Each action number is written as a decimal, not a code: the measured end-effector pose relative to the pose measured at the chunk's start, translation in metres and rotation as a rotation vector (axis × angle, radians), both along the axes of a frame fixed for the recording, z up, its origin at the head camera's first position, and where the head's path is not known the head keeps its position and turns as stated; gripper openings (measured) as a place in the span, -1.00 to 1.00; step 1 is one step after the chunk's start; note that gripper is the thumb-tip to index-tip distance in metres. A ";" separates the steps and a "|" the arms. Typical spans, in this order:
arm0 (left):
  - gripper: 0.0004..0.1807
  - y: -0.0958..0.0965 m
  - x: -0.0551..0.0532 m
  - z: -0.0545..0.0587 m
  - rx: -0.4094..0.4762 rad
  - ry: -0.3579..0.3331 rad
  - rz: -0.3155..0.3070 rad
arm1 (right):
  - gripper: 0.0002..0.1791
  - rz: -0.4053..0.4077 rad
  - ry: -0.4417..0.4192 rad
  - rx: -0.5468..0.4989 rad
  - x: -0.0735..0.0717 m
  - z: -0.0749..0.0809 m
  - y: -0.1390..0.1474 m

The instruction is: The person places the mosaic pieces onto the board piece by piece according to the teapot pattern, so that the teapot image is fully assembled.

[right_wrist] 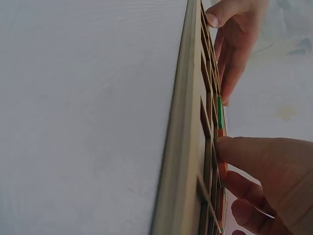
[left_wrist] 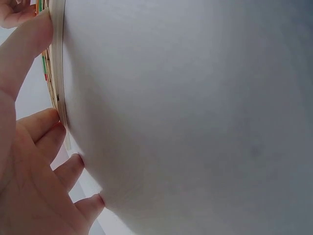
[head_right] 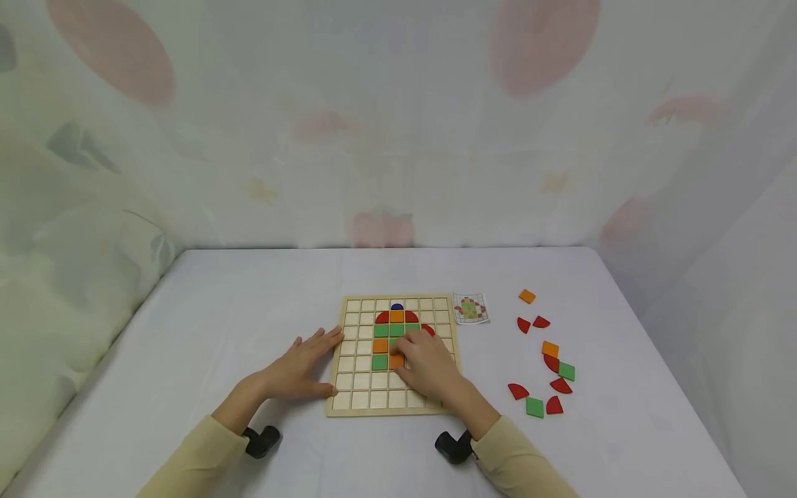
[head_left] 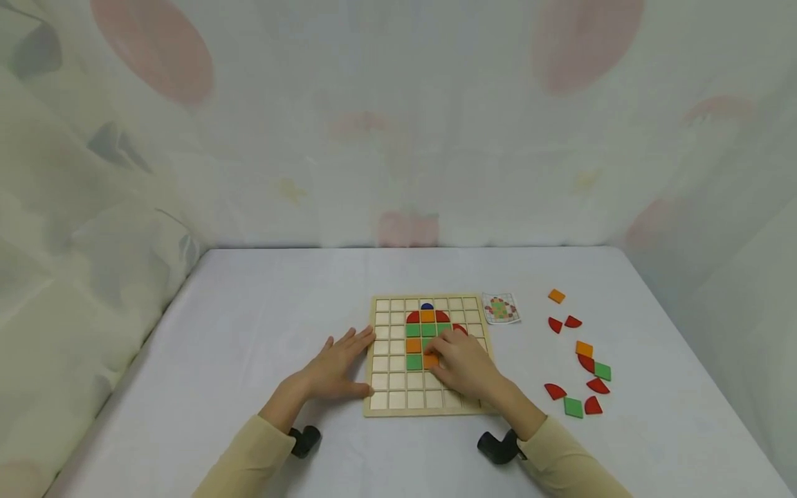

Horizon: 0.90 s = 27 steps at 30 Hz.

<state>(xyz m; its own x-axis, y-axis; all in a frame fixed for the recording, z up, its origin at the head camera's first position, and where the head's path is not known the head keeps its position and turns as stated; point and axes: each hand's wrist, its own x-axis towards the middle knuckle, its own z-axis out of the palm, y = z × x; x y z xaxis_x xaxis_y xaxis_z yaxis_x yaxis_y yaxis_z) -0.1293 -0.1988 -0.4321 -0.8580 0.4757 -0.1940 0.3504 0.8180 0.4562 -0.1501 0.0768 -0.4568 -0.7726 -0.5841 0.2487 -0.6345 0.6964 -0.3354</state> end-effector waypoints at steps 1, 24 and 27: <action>0.02 0.000 0.000 0.000 -0.002 0.000 0.000 | -0.75 -0.001 -0.001 -0.003 0.000 0.000 0.000; 0.02 0.000 -0.001 0.001 0.000 0.000 -0.008 | -0.78 -0.036 0.034 -0.101 0.003 0.009 0.020; 0.01 0.000 -0.001 0.000 0.003 0.004 -0.011 | -0.76 -0.045 0.019 -0.124 0.006 0.014 0.034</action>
